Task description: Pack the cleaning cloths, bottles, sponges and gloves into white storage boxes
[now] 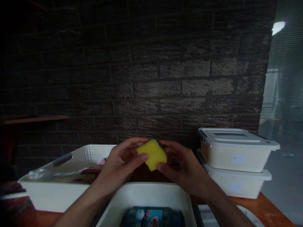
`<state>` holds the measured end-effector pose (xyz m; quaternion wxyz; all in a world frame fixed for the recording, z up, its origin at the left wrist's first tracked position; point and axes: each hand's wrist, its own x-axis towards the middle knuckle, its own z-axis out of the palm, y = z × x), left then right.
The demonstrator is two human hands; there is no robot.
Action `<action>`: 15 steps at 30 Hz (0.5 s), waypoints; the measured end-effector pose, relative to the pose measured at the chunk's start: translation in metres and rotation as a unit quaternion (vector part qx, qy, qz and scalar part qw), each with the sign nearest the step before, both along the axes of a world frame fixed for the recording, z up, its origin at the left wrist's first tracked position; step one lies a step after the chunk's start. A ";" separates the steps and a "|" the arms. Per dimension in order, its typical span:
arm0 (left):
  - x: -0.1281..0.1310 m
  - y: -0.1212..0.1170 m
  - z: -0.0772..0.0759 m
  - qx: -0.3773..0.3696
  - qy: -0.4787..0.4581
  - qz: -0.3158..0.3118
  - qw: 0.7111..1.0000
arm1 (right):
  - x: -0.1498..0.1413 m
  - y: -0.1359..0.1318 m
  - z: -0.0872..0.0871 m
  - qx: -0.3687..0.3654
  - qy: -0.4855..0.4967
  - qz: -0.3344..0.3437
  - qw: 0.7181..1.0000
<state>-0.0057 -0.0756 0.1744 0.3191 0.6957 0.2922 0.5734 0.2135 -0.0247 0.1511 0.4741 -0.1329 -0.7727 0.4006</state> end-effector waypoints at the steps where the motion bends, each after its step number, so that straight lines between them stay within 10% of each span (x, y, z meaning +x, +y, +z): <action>1: 0.000 0.000 0.000 -0.010 -0.020 -0.018 1.000 | 0.000 -0.001 0.000 0.001 -0.003 -0.004 1.000; 15: -0.004 0.015 -0.001 -0.136 -0.002 -0.014 0.991 | 0.003 -0.009 -0.002 -0.013 -0.041 0.047 0.998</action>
